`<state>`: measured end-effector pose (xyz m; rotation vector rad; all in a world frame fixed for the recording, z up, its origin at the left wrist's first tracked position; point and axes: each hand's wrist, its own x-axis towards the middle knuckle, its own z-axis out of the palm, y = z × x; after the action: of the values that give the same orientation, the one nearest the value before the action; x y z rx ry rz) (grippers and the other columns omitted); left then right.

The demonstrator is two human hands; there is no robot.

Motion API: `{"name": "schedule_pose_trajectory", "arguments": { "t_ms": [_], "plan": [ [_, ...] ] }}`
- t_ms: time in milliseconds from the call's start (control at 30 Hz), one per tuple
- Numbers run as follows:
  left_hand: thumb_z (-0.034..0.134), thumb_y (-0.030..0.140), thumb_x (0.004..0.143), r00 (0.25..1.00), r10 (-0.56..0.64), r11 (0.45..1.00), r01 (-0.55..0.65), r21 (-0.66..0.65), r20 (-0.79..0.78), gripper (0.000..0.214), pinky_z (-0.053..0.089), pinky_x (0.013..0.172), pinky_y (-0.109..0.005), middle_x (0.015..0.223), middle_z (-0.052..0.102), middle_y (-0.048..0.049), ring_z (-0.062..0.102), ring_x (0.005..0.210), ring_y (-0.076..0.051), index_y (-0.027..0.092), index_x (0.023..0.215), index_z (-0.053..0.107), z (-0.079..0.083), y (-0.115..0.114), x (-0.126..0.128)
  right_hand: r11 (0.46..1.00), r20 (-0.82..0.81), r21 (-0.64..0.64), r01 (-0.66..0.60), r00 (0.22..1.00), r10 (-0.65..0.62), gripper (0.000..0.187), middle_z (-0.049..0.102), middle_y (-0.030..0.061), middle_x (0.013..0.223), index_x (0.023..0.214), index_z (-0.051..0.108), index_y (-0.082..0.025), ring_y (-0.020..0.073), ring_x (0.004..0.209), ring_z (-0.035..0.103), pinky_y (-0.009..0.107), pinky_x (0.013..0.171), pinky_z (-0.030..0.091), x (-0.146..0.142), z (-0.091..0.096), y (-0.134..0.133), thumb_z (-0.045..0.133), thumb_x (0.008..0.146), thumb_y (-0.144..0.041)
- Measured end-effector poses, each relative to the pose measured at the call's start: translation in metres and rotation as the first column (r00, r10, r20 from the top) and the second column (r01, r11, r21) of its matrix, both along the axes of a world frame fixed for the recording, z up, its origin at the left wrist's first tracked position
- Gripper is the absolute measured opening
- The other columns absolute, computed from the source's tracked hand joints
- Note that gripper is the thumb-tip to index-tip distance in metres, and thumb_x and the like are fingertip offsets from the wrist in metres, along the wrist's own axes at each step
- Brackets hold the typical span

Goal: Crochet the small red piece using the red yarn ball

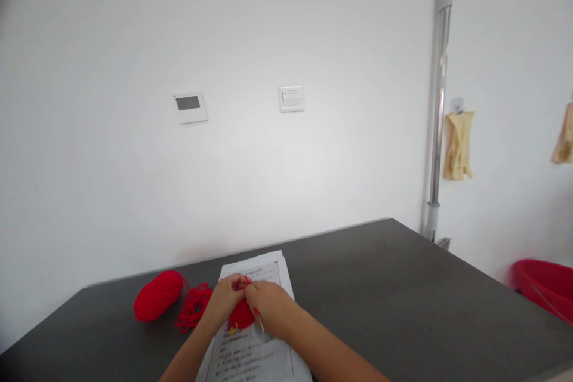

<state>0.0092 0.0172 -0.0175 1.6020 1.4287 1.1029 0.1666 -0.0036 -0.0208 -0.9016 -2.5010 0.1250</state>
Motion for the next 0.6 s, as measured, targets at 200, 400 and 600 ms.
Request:
{"name": "schedule_pose_trajectory", "arguments": {
  "t_ms": [200,400,600],
  "plan": [
    [0.051,0.008,0.054,0.995,0.056,0.997,-0.051,0.057,-0.086,0.021,0.046,0.066,-0.029,0.064,0.072,-0.0044,0.065,0.068,-0.023,0.018,0.062,0.068,0.0032,-0.0041,0.0029,0.999,0.0,0.028,0.041,0.999,-0.041,0.014,0.066,0.0105,0.092,0.096,0.058,-0.012,0.0215,0.083,0.06,0.029,0.071,0.044,-0.0039,-0.0058,0.0018,0.045,0.09,-0.013],
    [0.05,0.006,0.059,0.991,0.089,0.994,-0.082,0.07,-0.099,0.025,0.047,0.071,-0.03,0.071,0.074,-0.0055,0.066,0.073,-0.023,0.016,0.07,0.07,0.003,-0.0048,0.0044,0.997,0.026,0.065,0.044,0.999,-0.046,0.013,0.065,0.0119,0.095,0.096,0.058,-0.011,0.0229,0.086,0.059,0.032,0.077,0.046,-0.006,-0.0049,0.0007,0.047,0.09,-0.012],
    [0.06,0.009,0.074,0.992,0.075,0.997,-0.076,-0.006,-0.104,0.013,0.048,0.082,-0.035,0.084,0.071,-0.005,0.065,0.084,-0.022,0.015,0.081,0.068,0.0004,0.0,0.0021,0.993,0.033,0.12,0.01,0.999,-0.014,0.013,0.065,0.0121,0.096,0.097,0.059,-0.011,0.0234,0.088,0.058,0.034,0.08,0.047,-0.0056,-0.0042,0.0011,0.048,0.09,-0.012]
  ]
}}
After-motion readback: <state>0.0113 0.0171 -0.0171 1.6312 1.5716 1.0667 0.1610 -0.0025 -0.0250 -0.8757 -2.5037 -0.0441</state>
